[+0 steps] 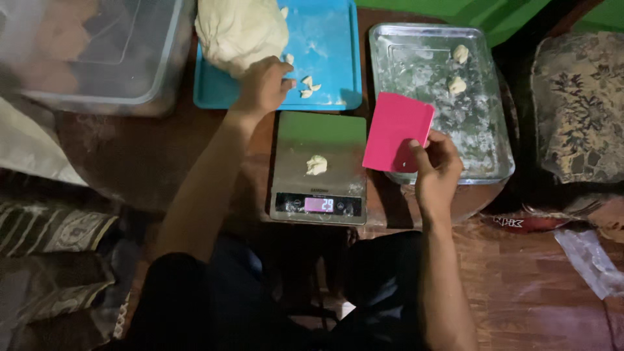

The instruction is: The person portions out small pieces of dough by hand, places each piece on a digital scale to check the weight, and moves the measured pieces onto a metal tray.

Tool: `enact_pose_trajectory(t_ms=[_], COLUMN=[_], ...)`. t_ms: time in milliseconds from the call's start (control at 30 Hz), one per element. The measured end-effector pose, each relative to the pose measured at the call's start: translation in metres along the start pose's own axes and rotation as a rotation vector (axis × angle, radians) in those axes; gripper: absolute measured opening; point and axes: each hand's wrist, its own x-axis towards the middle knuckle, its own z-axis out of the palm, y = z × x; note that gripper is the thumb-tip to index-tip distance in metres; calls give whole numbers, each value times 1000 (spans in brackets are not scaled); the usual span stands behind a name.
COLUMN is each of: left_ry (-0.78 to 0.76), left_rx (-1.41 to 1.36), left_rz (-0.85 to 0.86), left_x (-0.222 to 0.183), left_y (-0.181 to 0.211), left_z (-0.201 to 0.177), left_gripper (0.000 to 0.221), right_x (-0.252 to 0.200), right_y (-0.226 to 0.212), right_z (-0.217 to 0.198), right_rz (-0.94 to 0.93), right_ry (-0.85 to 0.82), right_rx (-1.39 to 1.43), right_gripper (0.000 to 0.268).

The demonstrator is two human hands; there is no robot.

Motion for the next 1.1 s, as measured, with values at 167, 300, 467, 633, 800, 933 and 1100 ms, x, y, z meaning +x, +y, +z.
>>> enact_pose_trajectory(t_ms=[167,300,467,633,800,933,1100], left_ry=[-143,-130,-116,-57,-103,-263,-135], left_rx=[-92,-209,-437,-496,-666,-296,-705], left_rz=[58,-6,-70,-61,-12,54,-248], left_x=[8,-8,-33,-108,-127,-121,-107], left_y=[-2,34,121,143,169,192,197], left_z=[9,-18,-92,-52,-62,-112,-150], left_gripper=[27,52,15,16,19,65,69], right_x=[-1,-3,-1,-1,2,3,1], right_y=[9,-2,14,19,32,32,20], right_z=[-1,-3,-7,-11,-10,-12,-13], right_rz=[55,49,8,-141,-175,-199,-203], right_ry=[21,-6,18,-12,-4,-9,-37], right_rx=[18,9,72,20,18,-12,11], right_gripper=[12,12,13,21,20,21,21])
